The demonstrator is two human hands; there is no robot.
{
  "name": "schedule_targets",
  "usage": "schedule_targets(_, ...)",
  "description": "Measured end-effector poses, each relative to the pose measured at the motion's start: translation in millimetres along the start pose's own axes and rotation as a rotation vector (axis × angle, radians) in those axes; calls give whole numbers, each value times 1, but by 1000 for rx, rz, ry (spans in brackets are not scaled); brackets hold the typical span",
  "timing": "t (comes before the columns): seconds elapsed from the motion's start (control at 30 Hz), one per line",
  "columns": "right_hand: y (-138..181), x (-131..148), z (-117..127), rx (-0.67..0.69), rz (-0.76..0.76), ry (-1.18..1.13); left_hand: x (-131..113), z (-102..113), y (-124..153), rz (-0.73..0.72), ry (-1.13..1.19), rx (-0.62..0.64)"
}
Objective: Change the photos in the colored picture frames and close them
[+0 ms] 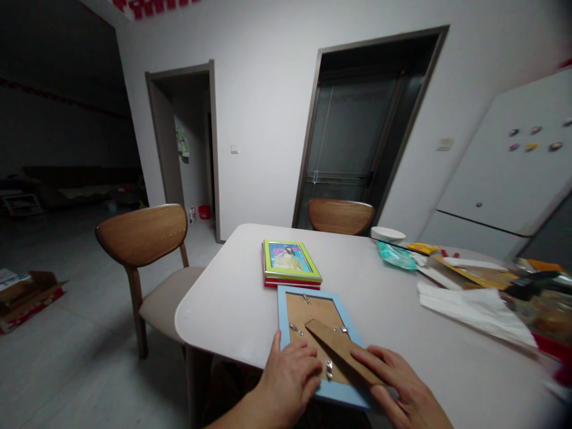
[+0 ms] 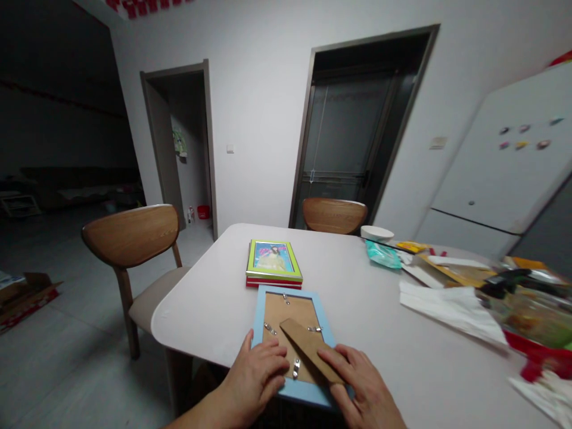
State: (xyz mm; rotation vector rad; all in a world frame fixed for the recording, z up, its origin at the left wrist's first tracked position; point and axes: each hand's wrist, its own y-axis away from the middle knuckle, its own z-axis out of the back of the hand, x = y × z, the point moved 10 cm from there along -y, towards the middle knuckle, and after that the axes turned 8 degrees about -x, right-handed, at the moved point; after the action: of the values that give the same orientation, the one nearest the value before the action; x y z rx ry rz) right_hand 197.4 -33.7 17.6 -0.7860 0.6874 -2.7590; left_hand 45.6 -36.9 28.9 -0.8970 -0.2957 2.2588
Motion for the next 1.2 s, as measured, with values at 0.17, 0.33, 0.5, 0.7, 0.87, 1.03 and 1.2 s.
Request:
schedule_targets(0.17, -2, 10, -14, 133, 66, 23, 11, -3, 12, -3, -33, 132)
schedule_targets(0.33, -6, 23, -22, 214, 96, 46, 32, 4, 20, 83, -95, 149)
schedule_targets(0.5, -35, 15, -35, 140, 42, 133, 44, 6, 25, 118, -106, 149)
schedule_targets(0.7, -67, 6, -52, 107, -4, 235, 48, 11, 25, 122, -27, 117)
schedule_targets(0.87, -75, 12, -56, 111, 44, 265, 47, 12, 23, 121, -9, 112)
schedule_targets(1.03, -73, 9, -60, 152, 25, 222, 47, 12, 23, 163, -27, 62)
schedule_targets(1.2, -70, 4, -61, 184, 6, 189, 45, 15, 21, 173, -32, 25)
